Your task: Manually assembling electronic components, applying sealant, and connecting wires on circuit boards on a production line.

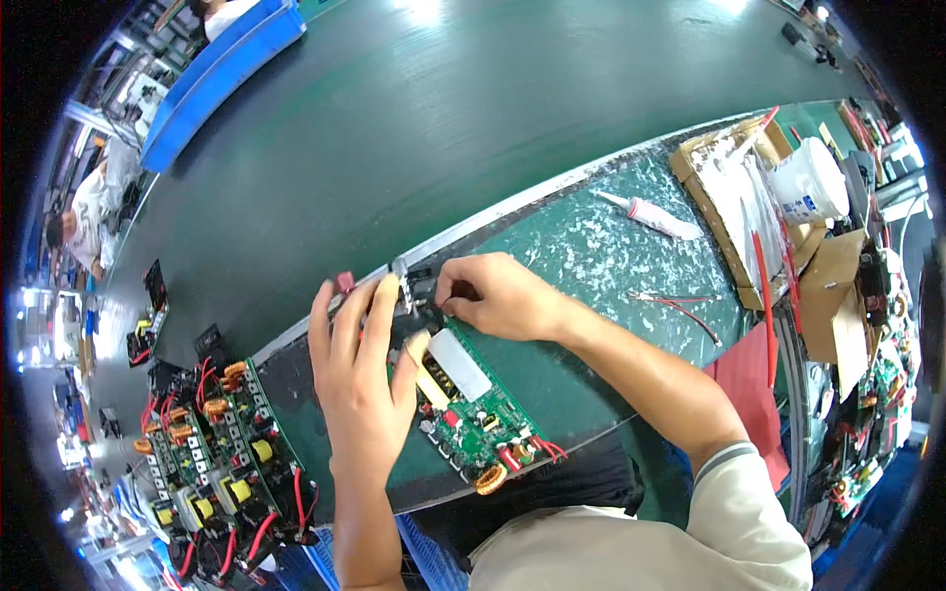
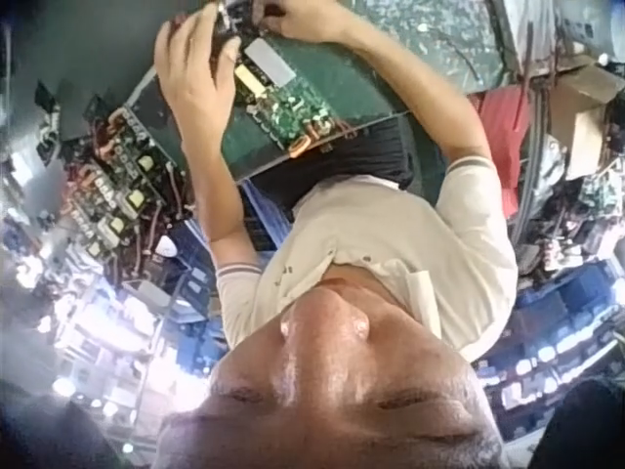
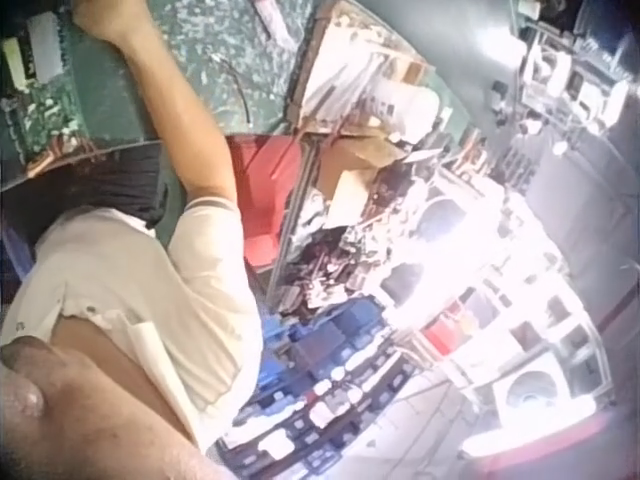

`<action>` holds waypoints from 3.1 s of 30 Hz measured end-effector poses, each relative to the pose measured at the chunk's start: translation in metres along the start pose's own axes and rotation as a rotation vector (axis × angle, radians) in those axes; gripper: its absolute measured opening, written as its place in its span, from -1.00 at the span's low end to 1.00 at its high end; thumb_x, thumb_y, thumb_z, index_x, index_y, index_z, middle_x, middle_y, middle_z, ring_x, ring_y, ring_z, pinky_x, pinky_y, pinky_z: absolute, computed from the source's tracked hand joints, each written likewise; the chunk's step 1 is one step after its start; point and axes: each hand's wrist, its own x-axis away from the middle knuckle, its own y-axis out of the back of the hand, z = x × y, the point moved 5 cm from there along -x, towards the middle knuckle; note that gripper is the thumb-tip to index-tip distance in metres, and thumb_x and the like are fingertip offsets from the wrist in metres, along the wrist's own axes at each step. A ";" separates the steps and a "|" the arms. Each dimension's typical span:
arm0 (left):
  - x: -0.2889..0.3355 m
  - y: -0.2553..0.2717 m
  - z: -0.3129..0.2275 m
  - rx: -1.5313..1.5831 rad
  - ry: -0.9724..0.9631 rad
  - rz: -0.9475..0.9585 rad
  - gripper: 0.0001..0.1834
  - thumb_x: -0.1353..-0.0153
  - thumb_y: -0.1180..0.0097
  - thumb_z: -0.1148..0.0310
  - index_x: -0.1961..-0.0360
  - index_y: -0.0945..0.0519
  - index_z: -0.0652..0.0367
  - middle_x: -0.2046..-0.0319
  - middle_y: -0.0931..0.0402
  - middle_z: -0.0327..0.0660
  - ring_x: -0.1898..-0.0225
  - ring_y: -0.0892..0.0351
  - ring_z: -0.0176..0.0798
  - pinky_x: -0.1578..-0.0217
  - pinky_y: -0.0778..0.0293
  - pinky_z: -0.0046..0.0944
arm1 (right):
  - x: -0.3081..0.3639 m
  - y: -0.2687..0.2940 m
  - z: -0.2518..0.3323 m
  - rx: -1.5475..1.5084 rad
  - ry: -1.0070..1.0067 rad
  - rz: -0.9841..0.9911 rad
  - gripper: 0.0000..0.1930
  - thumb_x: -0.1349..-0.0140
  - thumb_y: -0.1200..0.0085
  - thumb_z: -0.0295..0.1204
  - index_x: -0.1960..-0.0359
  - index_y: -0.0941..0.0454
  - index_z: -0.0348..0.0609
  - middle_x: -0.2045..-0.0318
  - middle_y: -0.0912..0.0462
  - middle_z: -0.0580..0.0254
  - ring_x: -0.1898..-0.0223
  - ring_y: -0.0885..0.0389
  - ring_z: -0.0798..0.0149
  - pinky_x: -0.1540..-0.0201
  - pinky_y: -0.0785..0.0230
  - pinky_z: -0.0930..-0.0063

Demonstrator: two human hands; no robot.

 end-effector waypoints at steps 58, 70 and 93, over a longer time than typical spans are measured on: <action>0.000 -0.028 -0.061 1.399 0.505 -0.074 0.05 -0.12 -0.39 0.51 -0.49 0.09 0.18 -0.11 -0.45 0.04 0.13 -0.59 -0.29 0.15 -0.54 -0.34 | 0.105 0.068 0.059 0.319 0.225 -0.661 -0.33 -0.03 -0.19 -0.64 -0.27 -0.42 -0.04 0.10 -0.66 0.14 0.08 -0.62 0.05 -0.03 -0.39 0.23; 0.020 -0.014 -0.030 1.568 0.669 -0.290 -0.11 -0.20 -0.31 0.50 -0.45 -0.03 0.15 0.00 -0.56 0.06 0.22 -0.63 -0.32 0.25 -0.60 -0.40 | 0.097 -0.027 0.045 -1.110 0.046 -0.660 -0.63 -0.40 -0.12 -0.26 -0.07 -0.45 -0.28 0.29 -0.58 0.27 0.30 -0.53 0.45 0.21 -0.39 0.52; 0.014 -0.024 -0.040 1.589 0.634 -0.298 -0.13 -0.20 -0.29 0.58 -0.44 -0.06 0.08 -0.01 -0.57 0.10 0.26 -0.65 -0.31 0.25 -0.63 -0.38 | 0.090 -0.015 0.040 -1.133 -0.089 -0.911 -0.59 -0.46 0.01 -0.09 0.47 -0.46 -0.11 0.66 -0.37 0.44 0.64 -0.27 0.53 0.57 -0.10 0.59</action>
